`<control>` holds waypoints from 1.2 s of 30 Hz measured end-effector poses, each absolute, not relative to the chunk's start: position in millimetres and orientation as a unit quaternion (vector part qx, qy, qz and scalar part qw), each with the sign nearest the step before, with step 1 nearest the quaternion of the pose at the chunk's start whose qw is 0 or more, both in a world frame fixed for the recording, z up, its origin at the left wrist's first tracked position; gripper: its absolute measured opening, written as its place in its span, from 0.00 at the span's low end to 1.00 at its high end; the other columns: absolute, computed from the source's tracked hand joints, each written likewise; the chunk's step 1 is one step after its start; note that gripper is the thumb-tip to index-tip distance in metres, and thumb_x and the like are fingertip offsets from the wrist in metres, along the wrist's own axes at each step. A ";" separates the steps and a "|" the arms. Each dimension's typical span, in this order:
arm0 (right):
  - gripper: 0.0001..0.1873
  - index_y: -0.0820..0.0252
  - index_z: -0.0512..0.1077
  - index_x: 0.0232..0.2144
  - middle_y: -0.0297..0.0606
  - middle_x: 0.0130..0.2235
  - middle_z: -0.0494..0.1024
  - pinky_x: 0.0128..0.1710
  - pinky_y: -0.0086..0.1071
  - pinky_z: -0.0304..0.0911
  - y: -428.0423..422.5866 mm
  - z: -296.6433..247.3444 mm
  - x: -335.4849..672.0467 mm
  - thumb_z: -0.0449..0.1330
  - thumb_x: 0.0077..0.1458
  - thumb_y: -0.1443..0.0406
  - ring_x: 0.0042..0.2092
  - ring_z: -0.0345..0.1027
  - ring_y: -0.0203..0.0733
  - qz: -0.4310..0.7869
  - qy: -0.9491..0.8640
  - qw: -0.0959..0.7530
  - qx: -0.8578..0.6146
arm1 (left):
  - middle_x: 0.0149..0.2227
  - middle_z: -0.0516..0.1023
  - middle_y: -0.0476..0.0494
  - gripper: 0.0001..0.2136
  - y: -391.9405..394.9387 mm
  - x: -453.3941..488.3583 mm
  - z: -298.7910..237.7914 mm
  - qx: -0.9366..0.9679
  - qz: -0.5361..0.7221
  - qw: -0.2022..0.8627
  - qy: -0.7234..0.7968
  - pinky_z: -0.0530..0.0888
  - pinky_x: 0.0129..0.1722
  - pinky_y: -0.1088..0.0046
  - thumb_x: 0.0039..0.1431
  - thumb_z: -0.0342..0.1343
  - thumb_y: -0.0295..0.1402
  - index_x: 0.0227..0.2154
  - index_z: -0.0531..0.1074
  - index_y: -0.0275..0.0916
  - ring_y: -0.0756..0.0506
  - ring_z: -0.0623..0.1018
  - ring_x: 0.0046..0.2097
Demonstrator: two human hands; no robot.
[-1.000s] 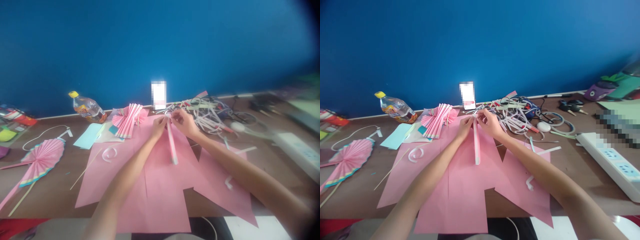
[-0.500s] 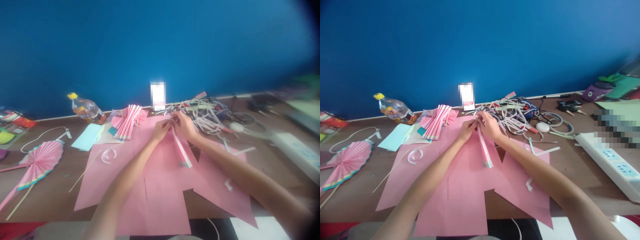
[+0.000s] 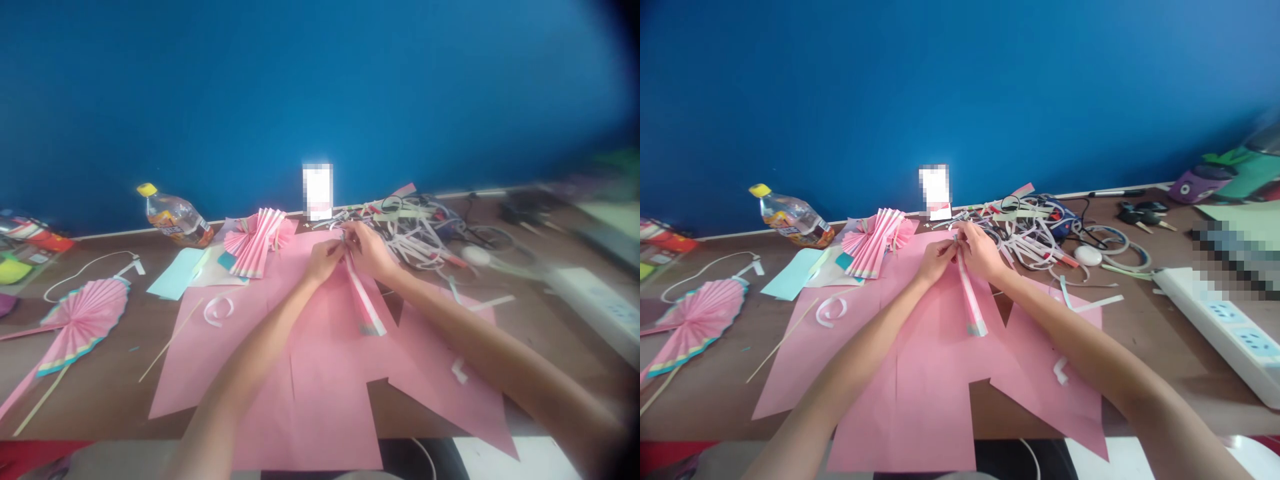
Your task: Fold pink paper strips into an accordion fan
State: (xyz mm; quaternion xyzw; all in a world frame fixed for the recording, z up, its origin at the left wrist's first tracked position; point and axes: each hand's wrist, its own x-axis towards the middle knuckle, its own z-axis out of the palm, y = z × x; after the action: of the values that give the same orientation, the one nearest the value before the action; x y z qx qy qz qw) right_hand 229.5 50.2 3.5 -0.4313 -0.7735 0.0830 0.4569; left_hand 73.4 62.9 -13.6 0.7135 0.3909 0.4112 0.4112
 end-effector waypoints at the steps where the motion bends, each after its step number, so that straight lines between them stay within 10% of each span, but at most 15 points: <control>1: 0.22 0.56 0.65 0.50 0.39 0.35 0.72 0.38 0.37 0.63 50.5 3.1 229.5 0.49 0.54 0.74 0.38 0.66 0.45 0.082 -0.774 0.456 -0.431 | 0.24 0.71 0.48 0.16 62.6 73.4 -13.2 0.713 0.412 0.411 0.391 0.67 0.31 0.75 0.62 0.48 0.40 0.24 0.70 0.35 0.50 0.71 0.28; 36: 0.17 0.59 0.60 0.47 0.46 0.40 0.71 0.37 0.38 0.63 47.6 -5.7 226.4 0.48 0.54 0.72 0.41 0.66 0.47 0.064 -0.782 0.435 -0.441 | 0.23 0.70 0.50 0.16 59.6 74.7 -11.0 0.711 0.420 0.403 0.395 0.65 0.30 0.76 0.62 0.46 0.38 0.23 0.68 0.36 0.50 0.70 0.28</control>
State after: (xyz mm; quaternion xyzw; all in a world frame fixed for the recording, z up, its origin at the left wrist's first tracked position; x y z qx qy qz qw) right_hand 226.4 47.6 -5.7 -0.4409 -0.7823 0.0642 0.4353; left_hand 74.7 59.6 -11.0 0.7112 0.3947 0.4199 0.4026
